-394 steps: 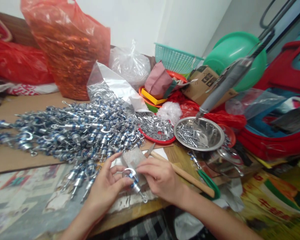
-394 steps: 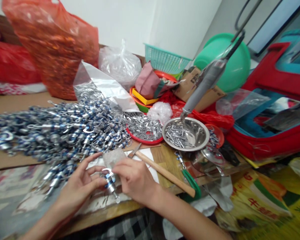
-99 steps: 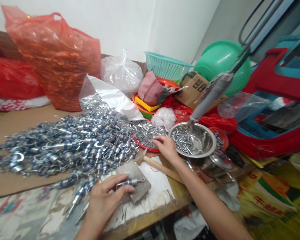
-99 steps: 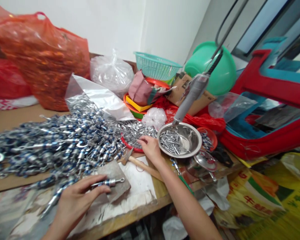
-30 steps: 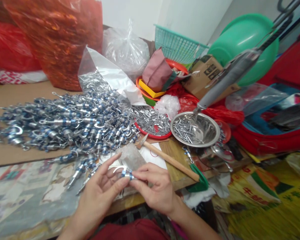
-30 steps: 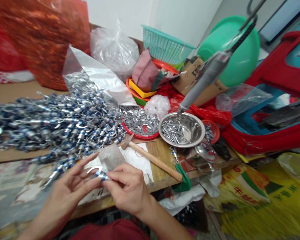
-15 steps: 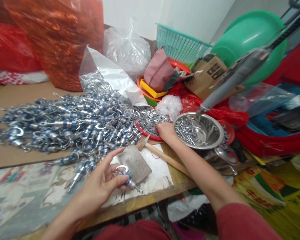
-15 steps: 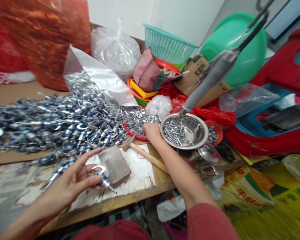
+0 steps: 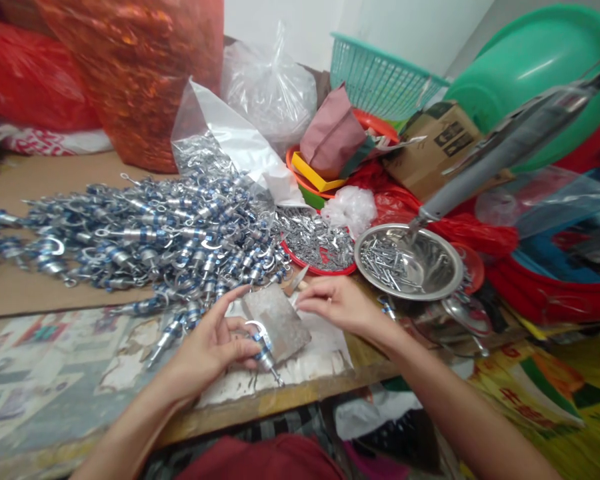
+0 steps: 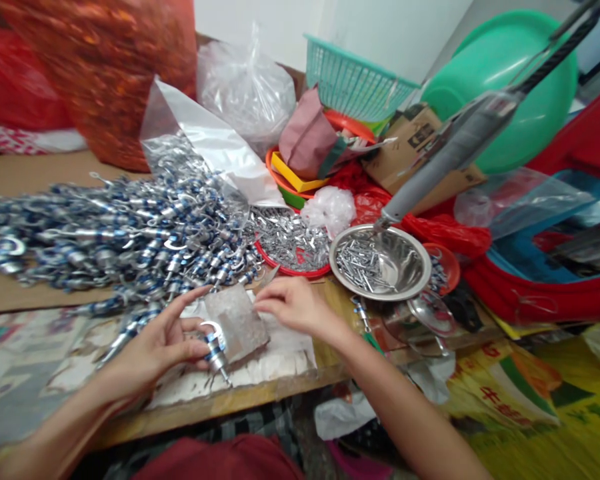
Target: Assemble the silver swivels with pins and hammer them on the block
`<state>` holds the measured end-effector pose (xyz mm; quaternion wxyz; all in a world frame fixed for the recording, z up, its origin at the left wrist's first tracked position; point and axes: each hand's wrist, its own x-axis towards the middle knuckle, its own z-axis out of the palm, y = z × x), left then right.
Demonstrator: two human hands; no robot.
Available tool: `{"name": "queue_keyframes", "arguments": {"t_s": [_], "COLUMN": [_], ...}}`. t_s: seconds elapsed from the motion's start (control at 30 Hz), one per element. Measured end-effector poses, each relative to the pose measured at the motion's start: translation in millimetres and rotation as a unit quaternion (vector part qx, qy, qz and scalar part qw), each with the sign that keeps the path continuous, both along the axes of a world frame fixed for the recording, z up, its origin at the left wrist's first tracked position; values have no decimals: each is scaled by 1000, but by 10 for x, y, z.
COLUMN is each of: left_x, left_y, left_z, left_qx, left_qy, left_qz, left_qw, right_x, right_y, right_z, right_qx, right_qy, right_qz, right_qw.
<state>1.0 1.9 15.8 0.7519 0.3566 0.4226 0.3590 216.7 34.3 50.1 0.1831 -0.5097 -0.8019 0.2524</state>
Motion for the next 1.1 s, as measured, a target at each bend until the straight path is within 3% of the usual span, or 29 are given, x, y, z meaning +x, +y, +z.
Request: {"name": "queue_keyframes", "arguments": {"t_s": [0.07,0.17,0.43,0.57,0.73,0.93,1.1], "left_x": [0,0,8,9,-3,-9,8], "left_y": [7,11,-11,-18,-9,12,11], "left_z": [-34,-62,-16,-13,-47,-78,-69], "left_qx": [4,11,20,21,21,24,21], "left_qy": [0,1,0,-7,-4,1,4], "left_qz": [6,15,9,13,5,-1,8], "left_qw": [1000,1000,1000,1000,1000,1000,1000], "right_x": [-191,-374,-501,-529,-529,-561,-501], "right_y": [-187,-271,-240,-296,-267,-295,-372], "right_z": [20,-11,-206,-239,-262,-281,-278], "right_qx": [-25,-10,-49,-38,-85,21,88], "right_qy": [44,34,127,111,113,72,150], "right_qz": [97,126,20,-24,-59,-30,-13], "right_qw": [994,991,990,993,988,997,985]}}
